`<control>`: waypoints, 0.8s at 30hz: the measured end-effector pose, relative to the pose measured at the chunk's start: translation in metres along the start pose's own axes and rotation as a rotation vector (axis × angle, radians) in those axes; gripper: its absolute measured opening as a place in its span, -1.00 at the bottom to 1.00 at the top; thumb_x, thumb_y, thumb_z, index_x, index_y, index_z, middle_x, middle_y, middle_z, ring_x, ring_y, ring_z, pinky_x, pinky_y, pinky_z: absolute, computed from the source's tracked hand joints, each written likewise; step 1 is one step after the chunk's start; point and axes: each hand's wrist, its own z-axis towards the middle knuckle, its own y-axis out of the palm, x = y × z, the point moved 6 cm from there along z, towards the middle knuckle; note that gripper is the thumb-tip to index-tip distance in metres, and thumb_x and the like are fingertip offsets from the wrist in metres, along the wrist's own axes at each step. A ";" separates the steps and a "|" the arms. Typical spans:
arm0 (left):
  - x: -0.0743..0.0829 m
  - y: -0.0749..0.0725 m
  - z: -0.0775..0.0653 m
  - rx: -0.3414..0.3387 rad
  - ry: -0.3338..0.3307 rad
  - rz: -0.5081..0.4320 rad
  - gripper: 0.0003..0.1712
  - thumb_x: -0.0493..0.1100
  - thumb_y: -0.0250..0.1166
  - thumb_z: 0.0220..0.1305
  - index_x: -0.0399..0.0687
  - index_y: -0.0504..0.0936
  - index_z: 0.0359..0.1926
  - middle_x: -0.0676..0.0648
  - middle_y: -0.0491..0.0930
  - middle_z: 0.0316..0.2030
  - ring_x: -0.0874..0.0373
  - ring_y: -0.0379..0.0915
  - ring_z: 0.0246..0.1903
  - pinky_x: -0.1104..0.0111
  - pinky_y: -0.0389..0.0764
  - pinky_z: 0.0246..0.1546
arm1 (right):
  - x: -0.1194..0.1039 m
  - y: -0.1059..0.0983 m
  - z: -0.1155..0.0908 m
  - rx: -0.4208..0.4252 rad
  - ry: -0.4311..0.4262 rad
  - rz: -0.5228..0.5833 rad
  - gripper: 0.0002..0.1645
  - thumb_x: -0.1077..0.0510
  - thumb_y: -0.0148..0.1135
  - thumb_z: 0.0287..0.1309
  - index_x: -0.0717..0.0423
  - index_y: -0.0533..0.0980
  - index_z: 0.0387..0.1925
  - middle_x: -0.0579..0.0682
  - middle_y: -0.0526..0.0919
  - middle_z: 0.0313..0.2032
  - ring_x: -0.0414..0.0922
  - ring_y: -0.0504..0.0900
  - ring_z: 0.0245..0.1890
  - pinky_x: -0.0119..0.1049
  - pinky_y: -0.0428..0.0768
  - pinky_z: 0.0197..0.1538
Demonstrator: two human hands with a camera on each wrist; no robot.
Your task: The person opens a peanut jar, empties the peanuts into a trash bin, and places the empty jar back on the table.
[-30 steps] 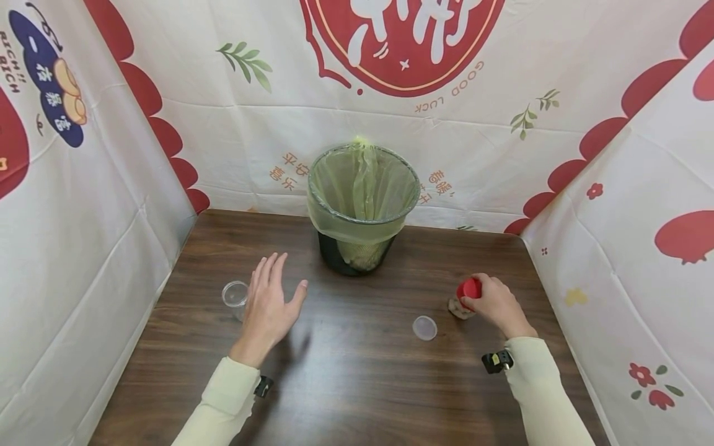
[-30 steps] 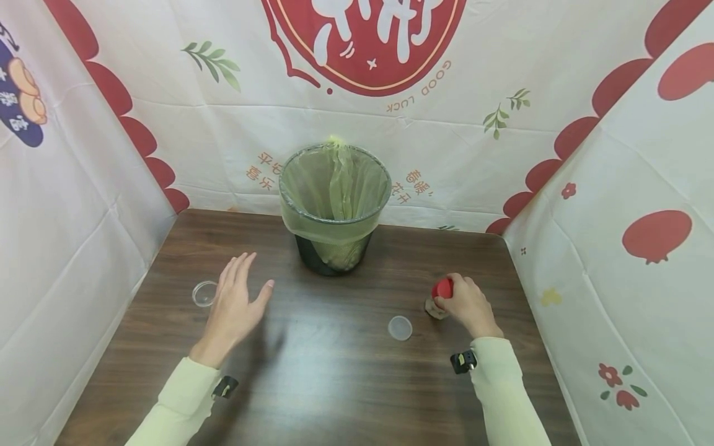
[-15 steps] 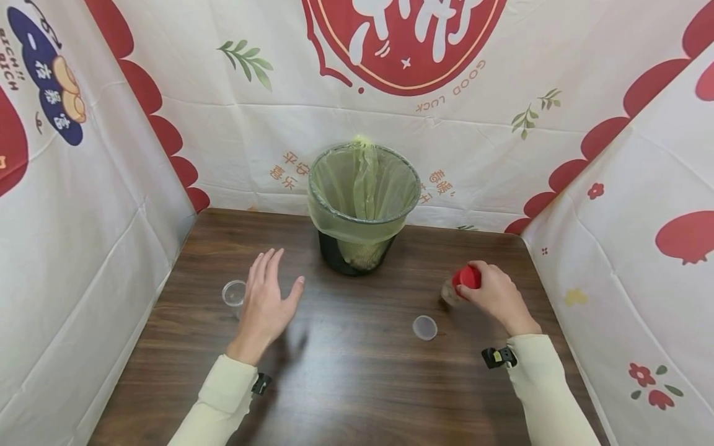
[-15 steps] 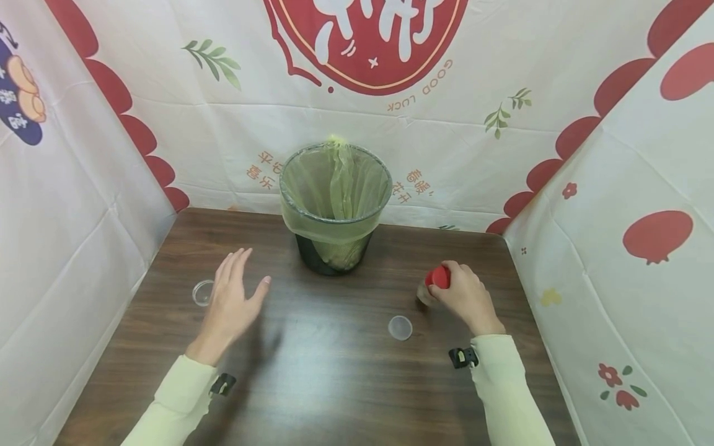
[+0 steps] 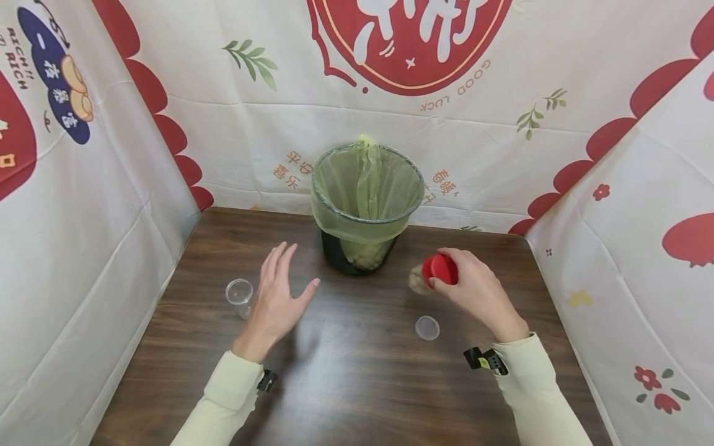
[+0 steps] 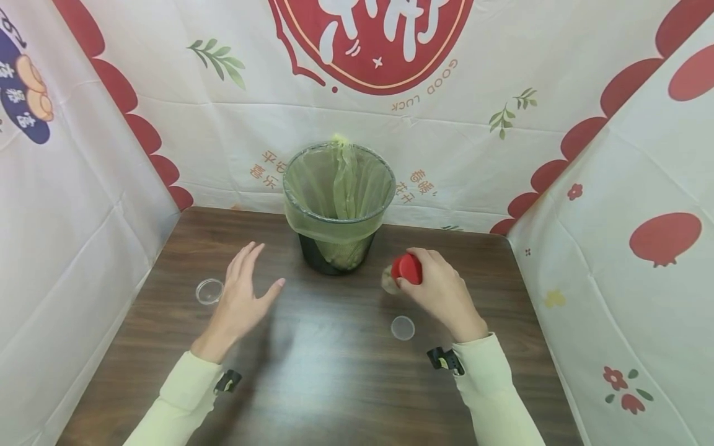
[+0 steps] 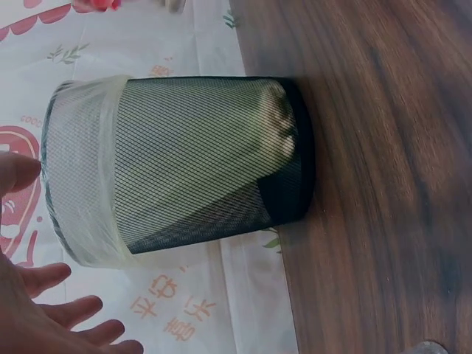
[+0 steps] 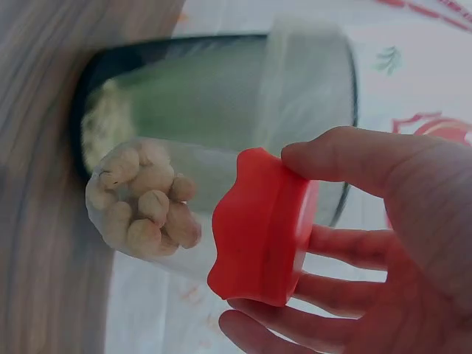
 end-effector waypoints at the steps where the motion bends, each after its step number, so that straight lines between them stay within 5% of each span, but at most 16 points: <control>1: 0.001 0.001 0.000 -0.007 0.003 -0.013 0.00 0.10 0.44 0.40 0.01 0.17 0.69 -0.15 0.04 0.71 -0.14 -0.11 0.71 -0.21 0.17 0.62 | -0.006 0.000 -0.001 0.004 -0.013 0.008 -0.28 0.08 0.43 0.28 0.22 0.47 0.41 0.33 0.61 0.26 0.29 0.64 0.13 0.26 0.76 0.04; 12: 0.013 0.011 -0.003 -0.059 0.045 -0.065 0.15 0.12 0.56 0.28 0.06 0.13 0.71 -0.11 0.02 0.72 -0.14 -0.15 0.72 -0.24 0.10 0.63 | -0.064 0.010 -0.009 0.007 -0.160 0.129 -0.28 0.13 0.52 0.24 0.17 0.52 0.40 0.21 0.66 0.24 0.16 0.69 0.12 0.09 0.80 0.02; 24: 0.036 0.027 -0.009 -0.170 0.260 -0.073 0.42 0.04 0.78 -0.02 0.03 0.09 0.73 -0.12 0.03 0.72 -0.18 -0.09 0.71 -0.24 0.26 0.57 | -0.102 0.029 -0.021 0.004 -0.240 0.250 -0.26 0.10 0.57 0.21 0.07 0.53 0.40 0.07 0.66 0.25 0.03 0.70 0.12 -0.02 0.81 0.03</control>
